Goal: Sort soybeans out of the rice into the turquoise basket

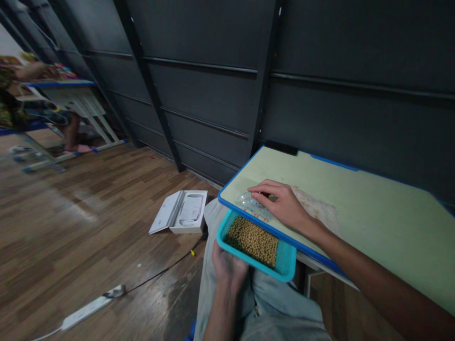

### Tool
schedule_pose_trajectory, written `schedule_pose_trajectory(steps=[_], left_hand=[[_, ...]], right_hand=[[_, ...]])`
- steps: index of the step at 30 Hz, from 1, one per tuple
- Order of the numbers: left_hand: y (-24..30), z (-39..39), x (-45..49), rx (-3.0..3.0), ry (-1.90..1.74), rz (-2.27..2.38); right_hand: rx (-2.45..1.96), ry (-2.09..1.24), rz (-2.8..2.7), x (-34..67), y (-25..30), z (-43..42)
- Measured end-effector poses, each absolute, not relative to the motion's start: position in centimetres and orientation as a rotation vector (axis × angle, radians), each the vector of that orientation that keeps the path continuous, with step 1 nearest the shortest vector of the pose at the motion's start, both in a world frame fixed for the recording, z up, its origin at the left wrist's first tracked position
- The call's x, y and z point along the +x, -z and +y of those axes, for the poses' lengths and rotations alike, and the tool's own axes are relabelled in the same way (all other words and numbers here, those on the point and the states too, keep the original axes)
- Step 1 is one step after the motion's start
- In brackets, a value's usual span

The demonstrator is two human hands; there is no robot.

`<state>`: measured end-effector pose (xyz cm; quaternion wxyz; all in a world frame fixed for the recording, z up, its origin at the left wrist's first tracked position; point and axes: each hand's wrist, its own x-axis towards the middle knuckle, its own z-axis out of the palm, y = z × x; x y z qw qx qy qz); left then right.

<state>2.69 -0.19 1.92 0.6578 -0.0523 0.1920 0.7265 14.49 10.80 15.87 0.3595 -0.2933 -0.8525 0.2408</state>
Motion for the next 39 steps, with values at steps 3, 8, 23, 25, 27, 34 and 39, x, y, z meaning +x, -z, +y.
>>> schedule_pose_trajectory(steps=[3,8,23,25,27,34,39], left_hand=[[-1.88,-0.17,2.62,-0.126,-1.631,0.428],[-1.83,-0.11,2.55,-0.143,-1.633,0.444],[-1.79,-0.17,2.59,-0.121,-1.641,0.378],[-1.88,-0.12,2.61,-0.147,-1.641,0.370],[-2.00,-0.04,2.62,-0.150,-1.642,0.357],[-1.64,0.05,2.52,-0.084,-1.633,0.383],[-1.78,-0.05,2.59,-0.019,-1.644,0.440]], right_hand=[[-0.749,-0.627,-2.198,14.47,-15.92,10.74],[-0.741,-0.636,-2.205,14.45,-16.08,10.66],[-0.700,-0.657,-2.203,14.33,-16.11,10.40],[-0.691,-0.660,-2.210,14.26,-16.17,10.32],[-0.677,-0.668,-2.218,14.19,-16.21,10.28],[-0.659,-0.642,-2.188,14.24,-16.03,10.45],[-0.685,-0.573,-2.224,14.41,-15.58,10.81]])
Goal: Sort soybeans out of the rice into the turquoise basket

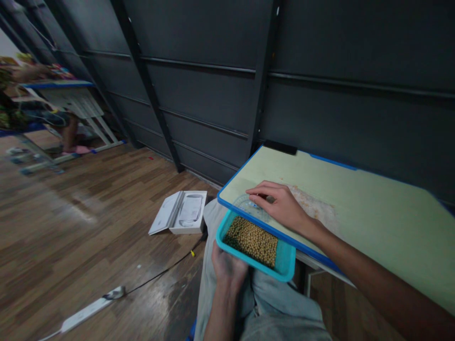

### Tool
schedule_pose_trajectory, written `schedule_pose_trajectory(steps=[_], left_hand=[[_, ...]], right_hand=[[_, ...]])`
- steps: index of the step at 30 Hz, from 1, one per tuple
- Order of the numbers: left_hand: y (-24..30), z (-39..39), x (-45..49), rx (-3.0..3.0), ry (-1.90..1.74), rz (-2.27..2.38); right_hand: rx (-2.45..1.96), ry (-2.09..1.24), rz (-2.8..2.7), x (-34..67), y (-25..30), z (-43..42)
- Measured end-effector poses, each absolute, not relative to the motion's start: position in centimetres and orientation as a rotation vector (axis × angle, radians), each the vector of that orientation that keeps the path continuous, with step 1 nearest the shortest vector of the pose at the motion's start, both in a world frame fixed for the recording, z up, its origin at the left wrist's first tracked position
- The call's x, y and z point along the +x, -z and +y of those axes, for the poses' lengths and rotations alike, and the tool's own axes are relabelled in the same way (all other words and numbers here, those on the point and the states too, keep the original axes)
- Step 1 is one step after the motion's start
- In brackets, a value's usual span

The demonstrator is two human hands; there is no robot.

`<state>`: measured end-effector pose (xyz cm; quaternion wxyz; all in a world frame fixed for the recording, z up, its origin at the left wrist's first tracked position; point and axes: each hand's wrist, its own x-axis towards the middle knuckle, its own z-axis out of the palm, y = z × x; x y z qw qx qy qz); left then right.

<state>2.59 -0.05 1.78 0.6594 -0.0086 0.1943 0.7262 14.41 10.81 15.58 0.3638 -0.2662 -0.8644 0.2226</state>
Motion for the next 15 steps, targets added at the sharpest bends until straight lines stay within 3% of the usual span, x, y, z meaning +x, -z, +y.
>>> schedule_pose_trajectory(steps=[15], left_hand=[[-0.7,0.1,2.4,-0.049,-1.640,0.411]], right_hand=[[-0.821,-0.373,-2.130,16.6,-17.1,13.1]])
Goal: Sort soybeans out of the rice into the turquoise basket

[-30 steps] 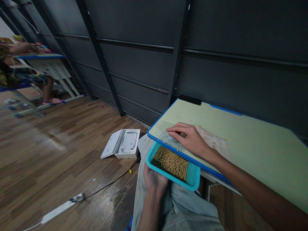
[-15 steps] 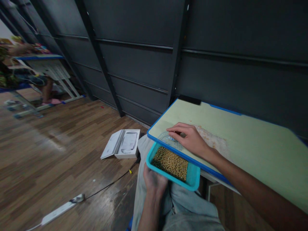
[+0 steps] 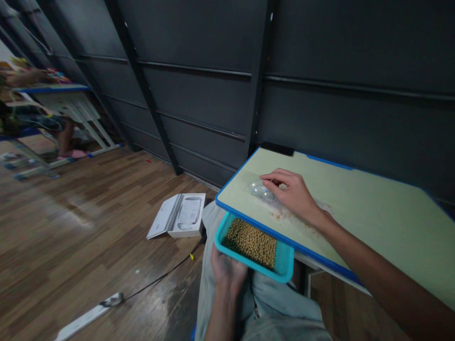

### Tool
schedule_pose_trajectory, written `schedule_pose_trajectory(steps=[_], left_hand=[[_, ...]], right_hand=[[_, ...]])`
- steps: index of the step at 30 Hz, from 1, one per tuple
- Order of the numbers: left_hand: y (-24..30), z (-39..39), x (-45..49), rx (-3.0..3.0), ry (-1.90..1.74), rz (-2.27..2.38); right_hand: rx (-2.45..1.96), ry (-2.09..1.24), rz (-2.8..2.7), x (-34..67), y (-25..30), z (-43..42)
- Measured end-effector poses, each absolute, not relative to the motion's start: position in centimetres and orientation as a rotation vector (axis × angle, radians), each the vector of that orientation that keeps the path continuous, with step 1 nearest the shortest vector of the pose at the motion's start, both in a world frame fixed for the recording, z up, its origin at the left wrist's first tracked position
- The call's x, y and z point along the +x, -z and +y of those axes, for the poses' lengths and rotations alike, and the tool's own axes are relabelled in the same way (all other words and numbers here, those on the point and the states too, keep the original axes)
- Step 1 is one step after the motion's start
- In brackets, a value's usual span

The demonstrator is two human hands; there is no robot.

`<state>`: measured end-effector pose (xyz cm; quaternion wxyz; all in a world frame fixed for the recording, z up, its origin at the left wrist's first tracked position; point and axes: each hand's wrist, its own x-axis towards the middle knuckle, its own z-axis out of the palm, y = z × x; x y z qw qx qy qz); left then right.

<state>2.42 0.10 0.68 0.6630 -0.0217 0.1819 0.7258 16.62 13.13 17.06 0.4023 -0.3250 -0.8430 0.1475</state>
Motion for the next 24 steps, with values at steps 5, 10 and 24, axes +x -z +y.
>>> schedule_pose_trajectory(steps=[5,10,24], left_hand=[[-0.6,0.0,2.9,-0.064,-1.640,0.417],[-0.5,-0.1,3.9,-0.049,-1.615,0.500],[-0.3,-0.1,3.1,0.033,-1.653,0.621]], right_hand=[[-0.836,-0.378,-2.187,18.8,-17.5,12.6],[-0.869,-0.371,-2.121,20.8,-16.7,11.8],[-0.835,-0.382,-2.162,20.9,-16.0,10.9]])
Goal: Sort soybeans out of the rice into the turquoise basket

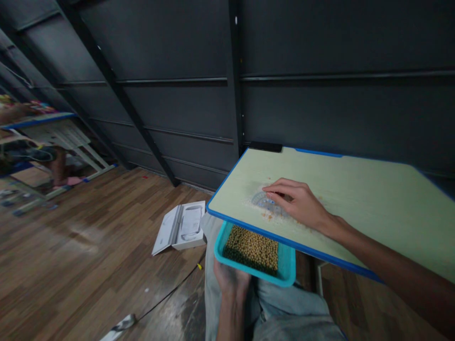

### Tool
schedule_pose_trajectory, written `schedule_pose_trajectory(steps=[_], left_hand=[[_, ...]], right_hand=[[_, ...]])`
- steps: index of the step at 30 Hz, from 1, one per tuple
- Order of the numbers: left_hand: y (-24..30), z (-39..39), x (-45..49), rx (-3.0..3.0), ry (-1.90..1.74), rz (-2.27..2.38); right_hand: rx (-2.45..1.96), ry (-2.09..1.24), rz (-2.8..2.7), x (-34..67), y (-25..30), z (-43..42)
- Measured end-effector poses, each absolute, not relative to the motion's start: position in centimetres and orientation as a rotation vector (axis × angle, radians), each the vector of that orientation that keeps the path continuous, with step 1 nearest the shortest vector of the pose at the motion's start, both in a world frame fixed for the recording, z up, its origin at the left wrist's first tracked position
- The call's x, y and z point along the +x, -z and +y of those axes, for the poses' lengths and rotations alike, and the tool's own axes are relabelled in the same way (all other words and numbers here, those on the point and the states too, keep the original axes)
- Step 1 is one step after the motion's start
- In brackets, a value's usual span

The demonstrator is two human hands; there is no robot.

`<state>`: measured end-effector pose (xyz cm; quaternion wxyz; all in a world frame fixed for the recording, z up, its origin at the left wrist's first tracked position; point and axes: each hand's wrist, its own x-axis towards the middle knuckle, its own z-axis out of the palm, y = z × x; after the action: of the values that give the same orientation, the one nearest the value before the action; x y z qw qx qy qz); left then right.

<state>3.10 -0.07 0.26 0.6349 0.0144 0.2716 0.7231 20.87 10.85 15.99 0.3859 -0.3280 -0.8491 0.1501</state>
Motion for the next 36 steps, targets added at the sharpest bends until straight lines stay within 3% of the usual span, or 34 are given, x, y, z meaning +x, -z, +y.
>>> schedule_pose_trajectory(steps=[36], left_hand=[[-0.2,0.0,3.1,0.090,-1.634,0.522]], right_hand=[[-0.833,-0.385,-2.151,19.9,-15.5,9.6]])
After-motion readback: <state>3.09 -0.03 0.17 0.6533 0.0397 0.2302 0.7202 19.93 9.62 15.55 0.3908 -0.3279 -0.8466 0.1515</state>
